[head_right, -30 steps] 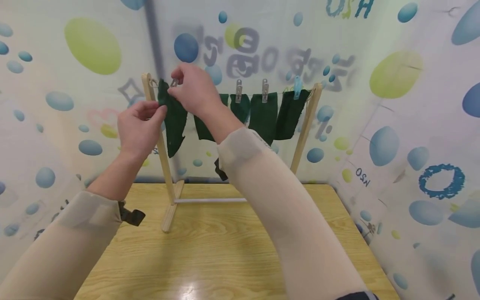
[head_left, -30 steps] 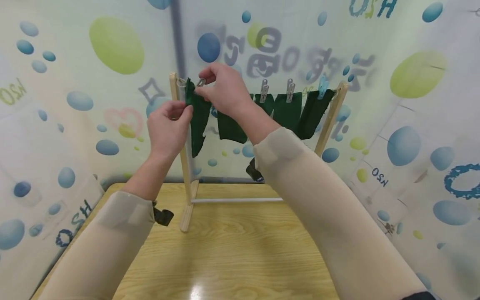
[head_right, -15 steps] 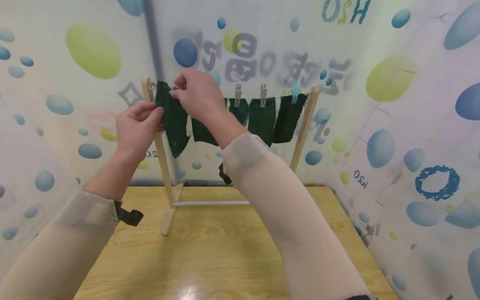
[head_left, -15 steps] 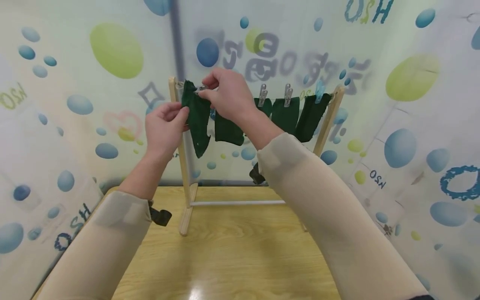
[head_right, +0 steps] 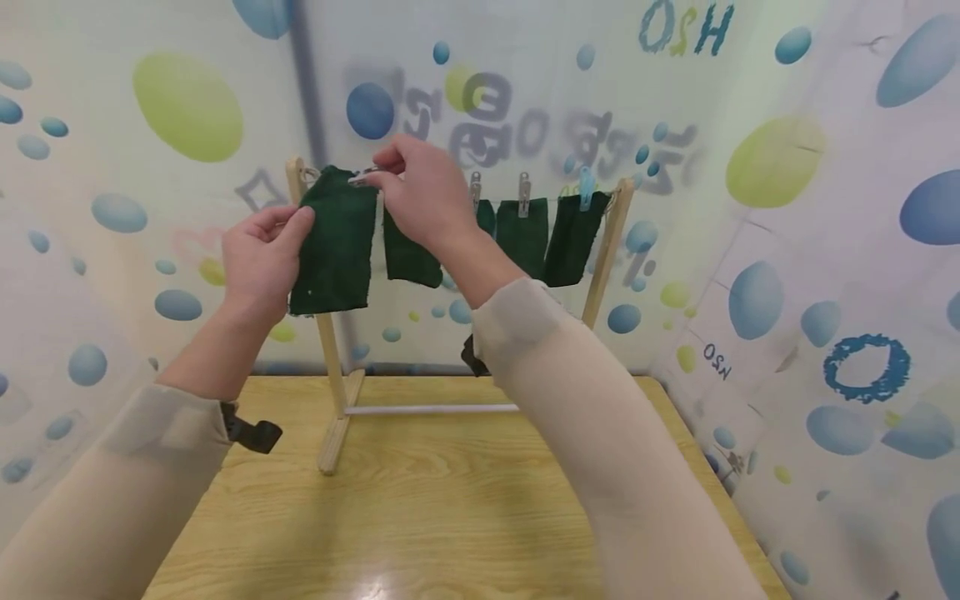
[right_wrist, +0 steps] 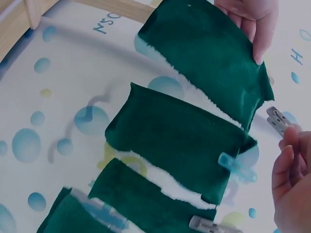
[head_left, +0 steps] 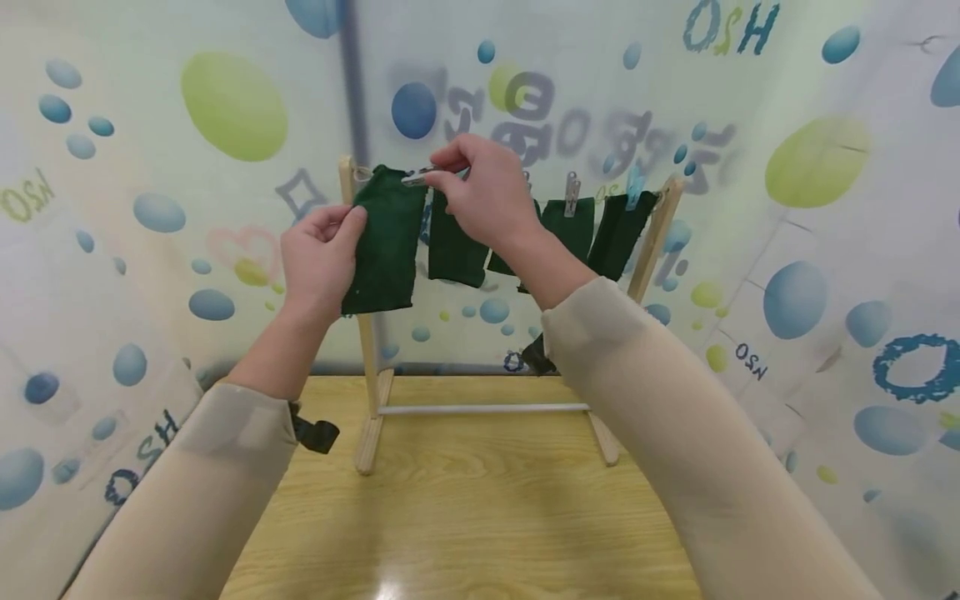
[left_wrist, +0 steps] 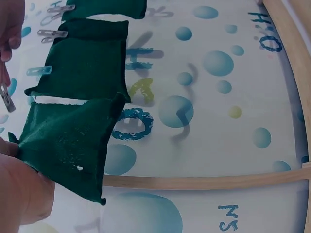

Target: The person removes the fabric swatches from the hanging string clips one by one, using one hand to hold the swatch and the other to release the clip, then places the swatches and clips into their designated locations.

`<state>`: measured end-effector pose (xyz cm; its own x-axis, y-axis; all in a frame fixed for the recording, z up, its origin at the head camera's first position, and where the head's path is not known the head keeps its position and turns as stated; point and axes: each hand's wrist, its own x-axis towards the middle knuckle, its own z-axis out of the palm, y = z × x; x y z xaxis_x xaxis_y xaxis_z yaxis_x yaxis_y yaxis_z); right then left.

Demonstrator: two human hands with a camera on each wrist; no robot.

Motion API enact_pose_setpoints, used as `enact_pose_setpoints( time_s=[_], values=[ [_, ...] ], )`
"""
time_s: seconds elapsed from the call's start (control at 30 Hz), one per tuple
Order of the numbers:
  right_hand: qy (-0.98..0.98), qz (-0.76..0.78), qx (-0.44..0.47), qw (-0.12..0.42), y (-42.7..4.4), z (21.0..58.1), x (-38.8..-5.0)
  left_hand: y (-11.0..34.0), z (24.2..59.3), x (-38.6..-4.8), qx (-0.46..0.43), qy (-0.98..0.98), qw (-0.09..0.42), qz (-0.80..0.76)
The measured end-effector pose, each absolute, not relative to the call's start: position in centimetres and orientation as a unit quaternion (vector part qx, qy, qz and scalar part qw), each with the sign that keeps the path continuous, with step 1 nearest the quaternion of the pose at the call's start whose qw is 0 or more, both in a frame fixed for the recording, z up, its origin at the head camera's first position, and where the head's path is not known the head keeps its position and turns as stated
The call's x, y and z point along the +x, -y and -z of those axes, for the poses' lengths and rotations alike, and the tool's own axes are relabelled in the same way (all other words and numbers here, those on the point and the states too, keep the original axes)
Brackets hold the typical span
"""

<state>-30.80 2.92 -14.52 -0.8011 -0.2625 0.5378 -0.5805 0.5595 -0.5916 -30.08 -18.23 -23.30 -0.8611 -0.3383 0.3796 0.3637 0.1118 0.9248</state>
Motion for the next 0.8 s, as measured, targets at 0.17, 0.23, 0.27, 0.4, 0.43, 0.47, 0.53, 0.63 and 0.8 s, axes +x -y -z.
enact_pose_setpoints(
  time_s=[0.17, 0.23, 0.27, 0.4, 0.43, 0.47, 0.53, 0.63, 0.8],
  values=[
    [0.853, -0.412, 0.242, 0.209, -5.2, 15.1, -30.1, 18.3, 23.2, -29.7, -0.008, 0.706, 0.257, 0.659],
    [0.851, -0.415, 0.241, 0.215, -6.3, 15.5, -29.8, 18.5, 23.2, -29.5, -0.008, 0.709, 0.256, 0.657],
    [0.851, -0.415, 0.239, 0.217, -6.8, 15.8, -29.6, 18.5, 23.2, -29.3, -0.008, 0.712, 0.256, 0.654],
    [0.854, -0.408, 0.229, 0.226, -8.8, 17.0, -29.0, 18.9, 23.2, -28.9, -0.012, 0.710, 0.248, 0.659],
    [0.857, -0.405, 0.226, 0.227, -9.3, 17.3, -28.8, 19.0, 23.2, -28.8, -0.013, 0.707, 0.246, 0.663],
    [0.858, -0.404, 0.222, 0.227, -9.9, 17.7, -28.6, 19.1, 23.2, -28.7, -0.014, 0.706, 0.243, 0.666],
    [0.860, -0.402, 0.216, 0.228, -10.9, 18.5, -28.2, 19.2, 23.3, -28.6, -0.013, 0.705, 0.237, 0.668],
    [0.860, -0.407, 0.207, 0.229, -12.5, 19.7, -27.6, 19.3, 23.4, -28.4, -0.011, 0.714, 0.231, 0.660],
    [0.859, -0.420, 0.192, 0.220, -14.9, 21.6, -26.6, 19.6, 23.8, -28.2, -0.013, 0.727, 0.217, 0.651]
  ],
)
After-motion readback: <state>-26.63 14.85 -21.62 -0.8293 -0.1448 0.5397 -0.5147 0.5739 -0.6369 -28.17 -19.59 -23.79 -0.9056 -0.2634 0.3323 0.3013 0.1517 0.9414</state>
